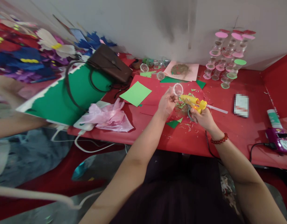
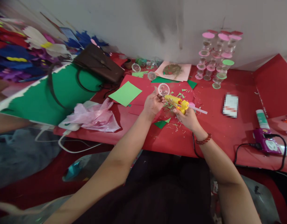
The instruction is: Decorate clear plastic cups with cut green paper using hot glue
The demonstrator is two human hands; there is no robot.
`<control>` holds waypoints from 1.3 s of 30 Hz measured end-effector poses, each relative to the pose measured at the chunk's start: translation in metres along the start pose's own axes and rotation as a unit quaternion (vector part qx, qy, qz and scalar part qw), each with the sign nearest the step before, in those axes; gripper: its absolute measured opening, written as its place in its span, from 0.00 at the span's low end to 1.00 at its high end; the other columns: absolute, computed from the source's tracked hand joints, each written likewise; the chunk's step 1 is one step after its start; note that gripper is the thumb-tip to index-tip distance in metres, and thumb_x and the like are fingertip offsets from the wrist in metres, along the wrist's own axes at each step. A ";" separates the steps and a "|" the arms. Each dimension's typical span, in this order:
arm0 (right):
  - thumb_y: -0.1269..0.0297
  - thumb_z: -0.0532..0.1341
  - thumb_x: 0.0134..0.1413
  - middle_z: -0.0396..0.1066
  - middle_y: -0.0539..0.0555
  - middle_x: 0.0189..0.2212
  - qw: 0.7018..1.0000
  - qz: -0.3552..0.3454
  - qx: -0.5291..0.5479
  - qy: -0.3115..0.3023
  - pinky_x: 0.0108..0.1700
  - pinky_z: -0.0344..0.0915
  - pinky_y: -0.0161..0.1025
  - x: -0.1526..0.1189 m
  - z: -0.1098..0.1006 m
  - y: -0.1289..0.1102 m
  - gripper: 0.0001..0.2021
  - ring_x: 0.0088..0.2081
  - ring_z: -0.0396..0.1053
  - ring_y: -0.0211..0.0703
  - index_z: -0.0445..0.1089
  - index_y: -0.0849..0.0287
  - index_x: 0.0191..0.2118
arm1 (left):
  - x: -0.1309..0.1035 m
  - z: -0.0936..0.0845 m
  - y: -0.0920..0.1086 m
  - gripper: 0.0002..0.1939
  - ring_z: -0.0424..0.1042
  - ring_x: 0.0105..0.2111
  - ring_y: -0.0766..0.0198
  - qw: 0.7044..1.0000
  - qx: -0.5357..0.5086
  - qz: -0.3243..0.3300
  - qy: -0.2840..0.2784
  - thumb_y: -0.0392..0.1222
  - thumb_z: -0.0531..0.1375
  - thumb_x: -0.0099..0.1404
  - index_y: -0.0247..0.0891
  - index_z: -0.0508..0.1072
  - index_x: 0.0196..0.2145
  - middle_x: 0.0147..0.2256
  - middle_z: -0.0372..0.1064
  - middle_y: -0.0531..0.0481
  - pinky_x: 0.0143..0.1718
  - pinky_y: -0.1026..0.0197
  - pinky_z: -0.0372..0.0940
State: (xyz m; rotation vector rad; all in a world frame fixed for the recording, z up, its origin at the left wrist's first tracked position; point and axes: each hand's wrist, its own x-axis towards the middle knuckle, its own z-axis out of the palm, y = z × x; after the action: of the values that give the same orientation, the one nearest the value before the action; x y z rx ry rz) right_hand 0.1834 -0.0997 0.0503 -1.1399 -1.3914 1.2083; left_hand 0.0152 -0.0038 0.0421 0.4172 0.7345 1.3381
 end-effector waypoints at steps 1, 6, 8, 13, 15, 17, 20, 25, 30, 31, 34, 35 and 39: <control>0.35 0.67 0.53 0.55 0.38 0.13 1.000 0.003 0.002 -0.002 0.20 0.47 0.35 0.000 0.000 0.000 0.27 0.15 0.49 0.30 0.70 0.57 0.39 | 0.000 0.000 0.000 0.17 0.59 0.19 0.70 1.000 0.004 0.001 0.000 0.38 0.62 0.74 0.41 0.66 0.26 0.19 0.59 0.57 0.23 0.63 0.55; 0.36 0.66 0.53 0.55 0.38 0.13 1.000 0.005 -0.007 -0.004 0.20 0.49 0.35 0.000 0.000 -0.002 0.27 0.15 0.49 0.30 0.72 0.59 0.42 | 0.000 0.001 -0.002 0.18 0.58 0.20 0.70 1.000 0.013 0.000 0.009 0.39 0.65 0.71 0.41 0.64 0.25 0.19 0.57 0.57 0.23 0.63 0.54; 0.36 0.66 0.53 0.55 0.38 0.13 1.000 0.004 -0.006 -0.003 0.20 0.49 0.35 0.000 0.000 -0.002 0.28 0.16 0.49 0.30 0.71 0.59 0.41 | 0.000 0.001 -0.003 0.17 0.58 0.20 0.70 1.000 0.012 0.000 0.005 0.39 0.67 0.69 0.41 0.64 0.25 0.20 0.57 0.57 0.23 0.63 0.54; 0.35 0.66 0.53 0.56 0.38 0.12 1.000 -0.007 -0.003 -0.002 0.20 0.49 0.35 -0.001 0.000 -0.003 0.27 0.15 0.50 0.30 0.70 0.58 0.39 | 0.002 -0.001 -0.005 0.17 0.57 0.19 0.71 1.000 0.011 -0.006 0.002 0.41 0.67 0.69 0.41 0.65 0.26 0.20 0.57 0.58 0.23 0.63 0.55; 0.35 0.66 0.54 0.56 0.39 0.12 1.000 -0.008 -0.007 0.001 0.20 0.50 0.35 -0.001 0.000 -0.003 0.27 0.15 0.50 0.30 0.70 0.57 0.37 | 0.002 -0.001 -0.006 0.17 0.57 0.19 0.71 1.000 0.015 -0.013 -0.001 0.42 0.65 0.71 0.40 0.65 0.26 0.20 0.58 0.57 0.23 0.63 0.55; 0.35 0.66 0.54 0.56 0.39 0.11 1.000 -0.009 -0.012 0.006 0.20 0.50 0.35 -0.001 0.000 -0.003 0.26 0.15 0.51 0.30 0.69 0.57 0.36 | 0.002 -0.001 -0.006 0.17 0.58 0.19 0.71 1.000 0.020 -0.021 -0.004 0.43 0.64 0.72 0.40 0.66 0.26 0.19 0.59 0.57 0.23 0.63 0.55; 0.34 0.66 0.53 0.56 0.39 0.11 1.000 -0.012 -0.011 0.012 0.19 0.50 0.35 0.000 0.001 -0.003 0.26 0.15 0.51 0.30 0.68 0.56 0.34 | 0.001 -0.001 -0.007 0.17 0.58 0.19 0.71 0.999 0.024 -0.026 -0.003 0.44 0.66 0.70 0.41 0.67 0.26 0.19 0.59 0.57 0.22 0.63 0.55; 0.32 0.67 0.49 0.55 0.39 0.10 1.000 -0.004 0.006 0.015 0.18 0.49 0.35 0.002 0.002 -0.005 0.28 0.14 0.50 0.30 0.63 0.53 0.30 | 0.002 -0.004 -0.008 0.17 0.59 0.19 0.71 0.999 0.038 -0.036 -0.015 0.45 0.68 0.69 0.41 0.68 0.25 0.20 0.60 0.57 0.22 0.62 0.56; 0.32 0.67 0.50 0.56 0.38 0.10 1.000 0.000 0.004 0.018 0.19 0.50 0.35 0.001 0.000 -0.005 0.27 0.14 0.51 0.31 0.66 0.54 0.33 | 0.005 -0.008 -0.010 0.17 0.60 0.18 0.71 0.998 0.053 -0.038 -0.022 0.49 0.70 0.66 0.42 0.69 0.27 0.21 0.63 0.57 0.21 0.61 0.55; 0.32 0.67 0.50 0.56 0.38 0.10 1.000 -0.002 0.006 0.018 0.19 0.50 0.35 0.002 0.000 -0.004 0.27 0.14 0.51 0.31 0.66 0.54 0.34 | 0.005 -0.009 -0.010 0.17 0.60 0.18 0.71 0.998 0.053 -0.037 -0.023 0.49 0.70 0.66 0.41 0.69 0.27 0.21 0.63 0.57 0.21 0.62 0.55; 0.32 0.67 0.49 0.55 0.38 0.10 1.000 -0.005 0.014 0.020 0.18 0.48 0.35 0.002 -0.001 -0.002 0.28 0.13 0.51 0.30 0.66 0.54 0.33 | 0.004 -0.009 -0.009 0.15 0.60 0.19 0.72 0.997 0.057 -0.042 -0.034 0.47 0.70 0.67 0.40 0.71 0.28 0.21 0.62 0.57 0.21 0.63 0.54; 0.32 0.67 0.50 0.55 0.38 0.11 1.000 -0.006 0.015 0.021 0.18 0.48 0.35 0.003 -0.001 -0.002 0.28 0.13 0.51 0.30 0.66 0.54 0.33 | 0.003 -0.009 -0.008 0.14 0.61 0.19 0.72 0.996 0.059 -0.045 -0.039 0.46 0.69 0.68 0.39 0.71 0.28 0.21 0.63 0.57 0.20 0.64 0.54; 0.33 0.67 0.50 0.56 0.38 0.11 0.999 -0.002 0.013 0.031 0.18 0.50 0.35 0.003 -0.001 0.000 0.27 0.14 0.52 0.31 0.67 0.55 0.35 | 0.000 -0.006 -0.006 0.13 0.60 0.18 0.74 0.995 0.071 -0.050 -0.048 0.43 0.66 0.71 0.37 0.73 0.29 0.21 0.64 0.56 0.19 0.66 0.49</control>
State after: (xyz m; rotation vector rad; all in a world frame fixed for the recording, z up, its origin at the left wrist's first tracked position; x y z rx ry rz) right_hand 0.1845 -0.0965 0.0510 -1.1464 -1.3264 1.1755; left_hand 0.0154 -0.0057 0.0336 0.5476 0.7626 1.1683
